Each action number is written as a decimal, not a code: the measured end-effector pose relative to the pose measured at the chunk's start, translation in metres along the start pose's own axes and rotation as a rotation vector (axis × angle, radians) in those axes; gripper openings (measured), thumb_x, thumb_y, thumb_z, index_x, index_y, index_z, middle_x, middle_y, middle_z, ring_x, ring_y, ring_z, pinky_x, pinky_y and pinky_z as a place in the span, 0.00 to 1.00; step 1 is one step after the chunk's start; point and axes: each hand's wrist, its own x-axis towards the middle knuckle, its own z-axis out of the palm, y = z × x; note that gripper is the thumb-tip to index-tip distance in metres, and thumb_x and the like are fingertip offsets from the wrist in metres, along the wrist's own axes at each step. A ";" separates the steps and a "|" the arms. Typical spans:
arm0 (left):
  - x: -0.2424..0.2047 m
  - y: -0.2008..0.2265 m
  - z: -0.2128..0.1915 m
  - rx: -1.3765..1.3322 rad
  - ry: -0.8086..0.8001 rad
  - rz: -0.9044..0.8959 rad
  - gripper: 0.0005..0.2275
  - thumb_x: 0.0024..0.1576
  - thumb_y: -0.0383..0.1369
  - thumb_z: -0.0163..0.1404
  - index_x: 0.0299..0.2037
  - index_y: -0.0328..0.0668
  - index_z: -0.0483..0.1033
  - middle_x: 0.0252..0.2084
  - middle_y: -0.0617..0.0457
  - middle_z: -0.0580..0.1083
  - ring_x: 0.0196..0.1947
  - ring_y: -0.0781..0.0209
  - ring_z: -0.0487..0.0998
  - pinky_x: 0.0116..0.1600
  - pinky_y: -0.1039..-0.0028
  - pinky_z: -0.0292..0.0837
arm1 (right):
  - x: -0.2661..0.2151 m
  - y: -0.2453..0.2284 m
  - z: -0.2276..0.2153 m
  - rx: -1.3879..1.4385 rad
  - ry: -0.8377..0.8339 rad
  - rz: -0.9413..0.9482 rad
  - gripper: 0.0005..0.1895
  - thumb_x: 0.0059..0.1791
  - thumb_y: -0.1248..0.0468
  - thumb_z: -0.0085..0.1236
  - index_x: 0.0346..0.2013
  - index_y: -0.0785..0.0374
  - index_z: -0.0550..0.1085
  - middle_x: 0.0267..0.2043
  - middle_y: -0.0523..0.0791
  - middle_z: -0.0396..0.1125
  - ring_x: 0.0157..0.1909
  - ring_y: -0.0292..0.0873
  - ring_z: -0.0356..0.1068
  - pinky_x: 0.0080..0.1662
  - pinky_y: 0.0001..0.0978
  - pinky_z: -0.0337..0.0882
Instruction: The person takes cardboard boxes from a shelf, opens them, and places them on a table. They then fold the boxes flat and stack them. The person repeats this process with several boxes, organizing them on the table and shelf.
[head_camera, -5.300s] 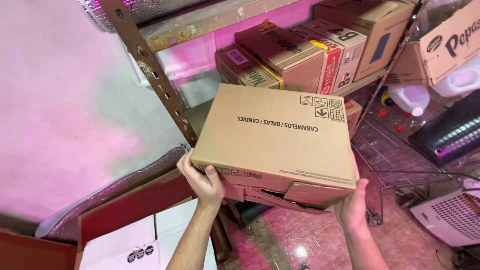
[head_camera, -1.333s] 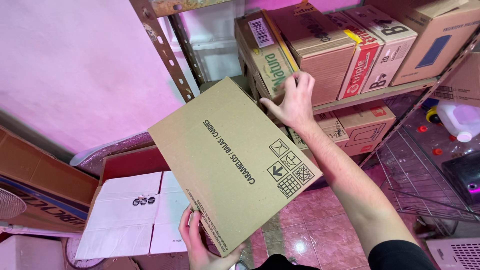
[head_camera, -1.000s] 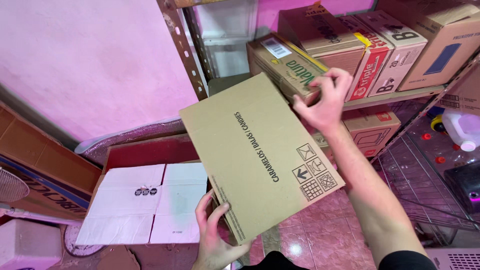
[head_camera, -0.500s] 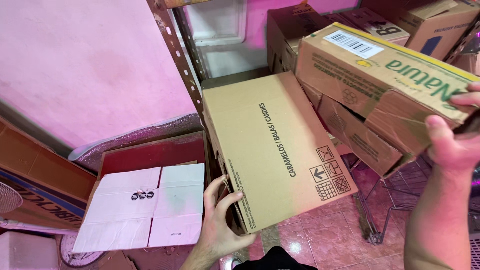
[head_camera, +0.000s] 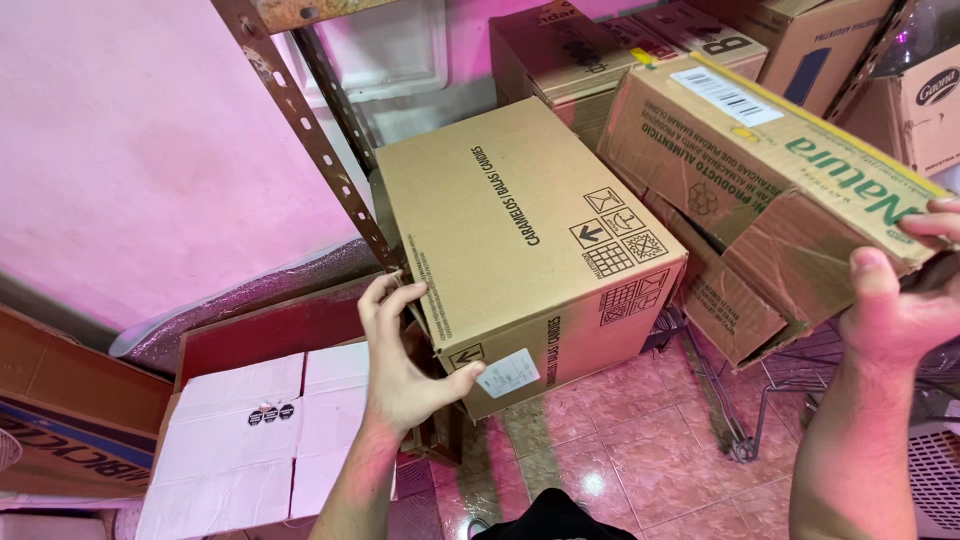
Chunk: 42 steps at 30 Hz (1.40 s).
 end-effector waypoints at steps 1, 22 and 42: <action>-0.003 0.000 -0.002 -0.002 -0.001 0.002 0.45 0.39 0.52 0.72 0.70 0.55 0.69 0.76 0.41 0.54 0.83 0.37 0.56 0.82 0.39 0.59 | 0.002 -0.010 0.003 -0.002 0.002 -0.002 0.19 0.65 0.66 0.61 0.60 0.83 0.68 0.65 0.66 0.60 0.78 0.68 0.62 0.82 0.70 0.65; 0.076 -0.118 0.077 0.763 0.217 0.231 0.38 0.58 0.40 0.75 0.79 0.49 0.69 0.83 0.16 0.42 0.83 0.11 0.53 0.79 0.35 0.70 | 0.007 -0.079 0.068 -0.179 -0.022 -0.051 0.16 0.49 0.70 0.72 0.47 0.77 0.78 0.53 0.62 0.63 0.57 0.63 0.67 0.64 0.59 0.69; 0.022 -0.052 0.136 -0.185 -0.246 -0.234 0.48 0.64 0.66 0.38 0.85 0.35 0.41 0.86 0.31 0.51 0.78 0.36 0.69 0.76 0.41 0.69 | -0.055 -0.022 0.033 0.249 0.456 0.969 0.17 0.46 0.47 0.59 0.41 0.53 0.79 0.46 0.37 0.76 0.47 0.31 0.75 0.52 0.24 0.72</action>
